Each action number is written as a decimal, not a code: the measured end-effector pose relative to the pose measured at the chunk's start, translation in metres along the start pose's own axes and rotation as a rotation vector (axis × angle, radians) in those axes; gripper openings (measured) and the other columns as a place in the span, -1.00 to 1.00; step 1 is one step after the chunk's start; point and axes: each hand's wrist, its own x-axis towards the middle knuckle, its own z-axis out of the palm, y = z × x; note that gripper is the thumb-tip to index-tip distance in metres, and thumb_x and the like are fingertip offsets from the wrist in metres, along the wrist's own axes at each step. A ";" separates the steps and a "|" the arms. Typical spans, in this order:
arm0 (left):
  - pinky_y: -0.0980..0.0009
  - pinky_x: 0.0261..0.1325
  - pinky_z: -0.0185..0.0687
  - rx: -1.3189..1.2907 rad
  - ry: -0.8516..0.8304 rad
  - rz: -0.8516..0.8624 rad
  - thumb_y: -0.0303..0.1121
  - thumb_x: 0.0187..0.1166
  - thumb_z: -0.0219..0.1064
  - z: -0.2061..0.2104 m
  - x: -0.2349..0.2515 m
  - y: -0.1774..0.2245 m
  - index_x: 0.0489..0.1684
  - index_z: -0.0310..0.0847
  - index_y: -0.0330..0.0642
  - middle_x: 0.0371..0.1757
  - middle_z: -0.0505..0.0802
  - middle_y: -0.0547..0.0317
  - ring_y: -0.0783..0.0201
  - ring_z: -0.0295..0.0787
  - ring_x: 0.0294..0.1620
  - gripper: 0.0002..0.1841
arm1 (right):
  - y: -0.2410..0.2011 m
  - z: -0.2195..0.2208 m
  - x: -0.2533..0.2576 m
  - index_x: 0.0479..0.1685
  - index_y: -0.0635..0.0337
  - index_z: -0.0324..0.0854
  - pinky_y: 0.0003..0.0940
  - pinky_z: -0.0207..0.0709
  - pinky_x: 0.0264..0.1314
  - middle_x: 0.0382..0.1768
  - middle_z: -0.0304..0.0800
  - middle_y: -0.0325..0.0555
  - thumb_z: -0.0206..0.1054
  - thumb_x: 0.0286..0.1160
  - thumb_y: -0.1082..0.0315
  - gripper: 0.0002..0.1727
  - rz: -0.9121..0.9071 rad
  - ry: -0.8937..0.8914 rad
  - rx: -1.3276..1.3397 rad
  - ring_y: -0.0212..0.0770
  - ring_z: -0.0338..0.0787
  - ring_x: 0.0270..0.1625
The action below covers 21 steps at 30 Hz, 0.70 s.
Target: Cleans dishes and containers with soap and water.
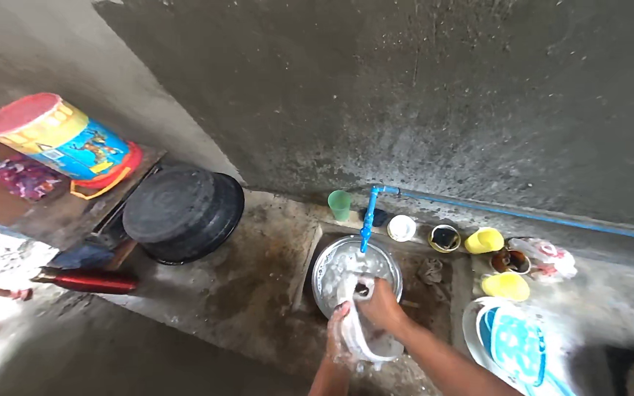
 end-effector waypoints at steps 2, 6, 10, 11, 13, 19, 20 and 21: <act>0.26 -0.11 0.88 -0.071 -0.025 0.029 -0.02 0.36 0.49 -0.001 0.004 0.006 -0.17 0.80 -0.03 -0.24 0.94 0.12 0.26 0.93 -0.19 -0.69 | -0.001 0.004 -0.013 0.03 0.41 0.77 -0.31 0.67 0.28 -0.05 0.88 0.08 0.43 0.42 0.45 -0.73 -0.051 -0.071 0.190 -0.24 0.84 0.04; 0.30 -0.12 0.88 0.070 0.076 0.084 -0.14 0.57 0.17 -0.002 0.004 0.024 -0.15 0.72 -0.02 -0.25 0.94 0.17 0.32 0.92 -0.19 -0.75 | -0.004 -0.013 -0.031 -0.08 0.39 0.83 0.07 0.57 0.37 -0.03 0.88 0.24 0.46 0.43 0.36 -0.75 -0.113 -0.508 -0.136 0.10 0.83 0.14; 0.20 -0.05 0.87 -0.003 0.012 -0.042 -0.06 0.51 0.32 -0.004 0.007 0.003 -0.03 0.72 -0.10 -0.16 0.93 0.07 0.21 0.92 -0.12 -0.68 | 0.001 -0.021 -0.005 0.21 0.40 0.70 0.25 0.41 0.56 0.24 0.73 0.38 0.39 0.53 0.30 -0.61 0.143 -0.443 -0.432 0.32 0.66 0.42; 0.18 -0.04 0.87 -0.049 -0.004 -0.069 -0.05 0.49 0.36 -0.002 0.008 -0.002 -0.01 0.71 -0.10 -0.15 0.92 0.05 0.18 0.92 -0.10 -0.66 | 0.001 -0.021 -0.001 0.28 0.37 0.69 0.14 0.40 0.61 0.28 0.74 0.32 0.31 0.60 0.28 -0.60 0.126 -0.351 -0.367 0.22 0.66 0.46; 0.22 -0.11 0.88 -0.091 -0.023 -0.073 -0.04 0.50 0.34 0.004 0.012 0.001 -0.08 0.75 -0.06 -0.20 0.93 0.07 0.22 0.93 -0.16 -0.69 | -0.007 -0.022 -0.009 0.32 0.38 0.68 -0.05 0.39 0.63 0.29 0.75 0.24 0.24 0.69 0.28 -0.60 0.096 -0.237 -0.040 0.03 0.67 0.45; 0.26 -0.10 0.89 0.115 0.061 0.120 -0.18 0.53 0.25 0.013 0.018 0.040 -0.16 0.73 -0.08 -0.24 0.94 0.14 0.28 0.93 -0.18 -0.78 | -0.004 -0.027 -0.045 0.05 0.48 0.75 0.02 0.53 0.43 0.03 0.84 0.30 0.27 0.65 0.26 -0.62 -0.099 -0.382 0.037 0.09 0.79 0.20; 0.28 -0.10 0.88 0.130 0.044 0.107 -0.19 0.53 0.21 0.016 0.017 0.040 -0.18 0.73 -0.06 -0.24 0.95 0.15 0.30 0.93 -0.19 -0.79 | -0.003 -0.029 -0.038 0.10 0.45 0.74 0.10 0.48 0.50 0.09 0.82 0.32 0.24 0.68 0.17 -0.57 -0.109 -0.382 -0.062 0.17 0.77 0.27; 0.30 -0.12 0.88 0.090 0.007 0.074 -0.18 0.51 0.28 0.017 0.017 0.037 -0.22 0.77 -0.05 -0.26 0.94 0.15 0.30 0.93 -0.21 -0.79 | -0.004 -0.030 -0.031 0.19 0.43 0.71 0.12 0.43 0.55 0.17 0.79 0.33 0.19 0.71 0.10 -0.50 -0.119 -0.356 -0.128 0.20 0.72 0.35</act>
